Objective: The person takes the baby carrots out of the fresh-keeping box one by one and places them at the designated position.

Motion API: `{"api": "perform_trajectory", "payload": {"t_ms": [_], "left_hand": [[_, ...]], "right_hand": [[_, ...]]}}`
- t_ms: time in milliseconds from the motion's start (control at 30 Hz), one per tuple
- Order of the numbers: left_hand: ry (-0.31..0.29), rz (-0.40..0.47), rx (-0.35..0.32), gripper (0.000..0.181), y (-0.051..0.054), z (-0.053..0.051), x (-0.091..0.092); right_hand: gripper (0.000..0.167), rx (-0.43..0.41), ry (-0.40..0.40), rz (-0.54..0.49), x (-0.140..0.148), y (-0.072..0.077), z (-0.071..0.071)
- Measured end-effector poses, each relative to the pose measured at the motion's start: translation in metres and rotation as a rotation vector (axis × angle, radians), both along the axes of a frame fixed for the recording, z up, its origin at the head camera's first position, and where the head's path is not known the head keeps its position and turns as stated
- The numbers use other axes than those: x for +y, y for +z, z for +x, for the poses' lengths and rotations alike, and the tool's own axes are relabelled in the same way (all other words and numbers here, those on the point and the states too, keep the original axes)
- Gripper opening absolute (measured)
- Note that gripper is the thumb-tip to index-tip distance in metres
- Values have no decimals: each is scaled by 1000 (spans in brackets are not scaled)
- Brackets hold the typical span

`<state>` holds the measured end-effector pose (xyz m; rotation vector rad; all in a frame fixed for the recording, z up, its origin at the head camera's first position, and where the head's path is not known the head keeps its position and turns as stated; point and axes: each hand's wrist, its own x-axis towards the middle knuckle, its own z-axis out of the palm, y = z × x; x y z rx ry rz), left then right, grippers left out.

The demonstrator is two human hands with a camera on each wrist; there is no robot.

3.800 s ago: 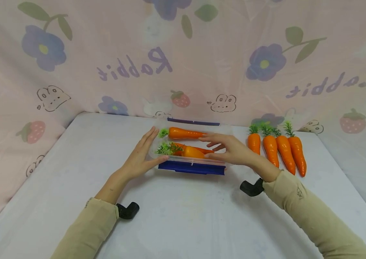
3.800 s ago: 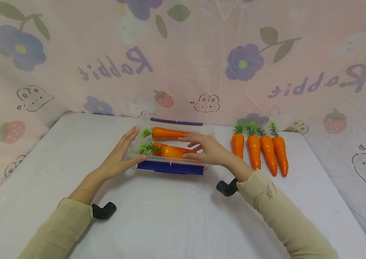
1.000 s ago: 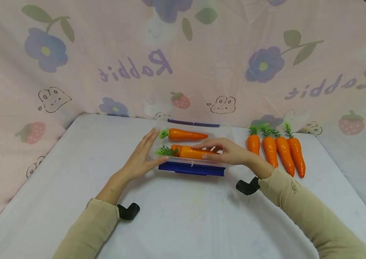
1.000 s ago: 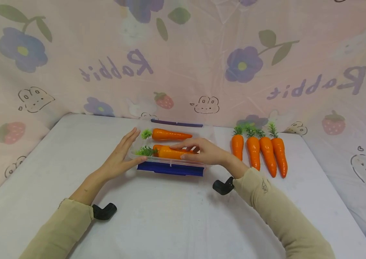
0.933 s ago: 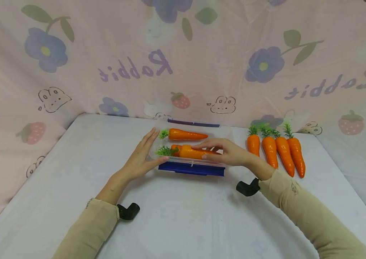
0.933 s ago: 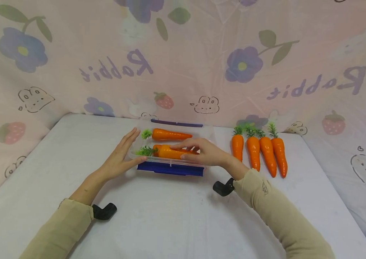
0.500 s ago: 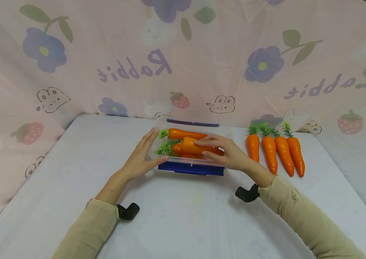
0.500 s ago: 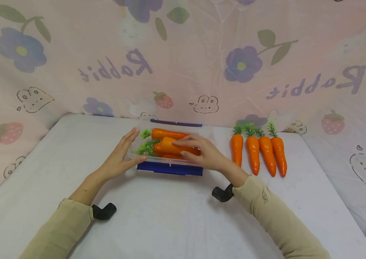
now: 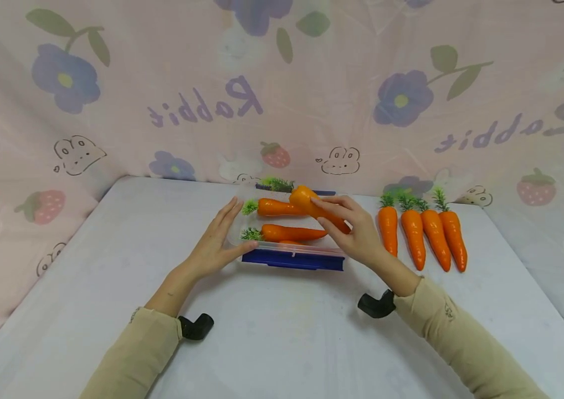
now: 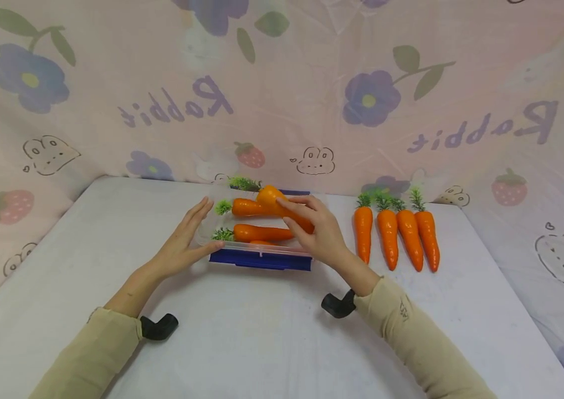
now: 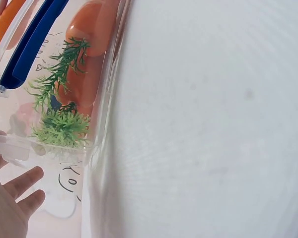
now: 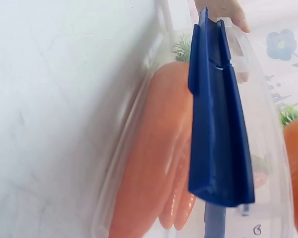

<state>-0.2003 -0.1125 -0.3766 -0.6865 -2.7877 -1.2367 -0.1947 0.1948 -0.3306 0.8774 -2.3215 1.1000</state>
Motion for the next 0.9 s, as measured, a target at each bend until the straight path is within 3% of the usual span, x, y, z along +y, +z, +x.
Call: {"api": "perform_trajectory", "payload": {"t_ms": [267,533,900], "left_hand": [[3,-4,6,89,0,0,0],[1,-5,14,89,-2,-1,-1],[2,-6,11,90,-1,-1,0]], "right_hand": [[39,60,-117,-51,1,1,4],[41,122,-183,-153,8,1,8],[40,156,-359,-207,21,2,15]]}}
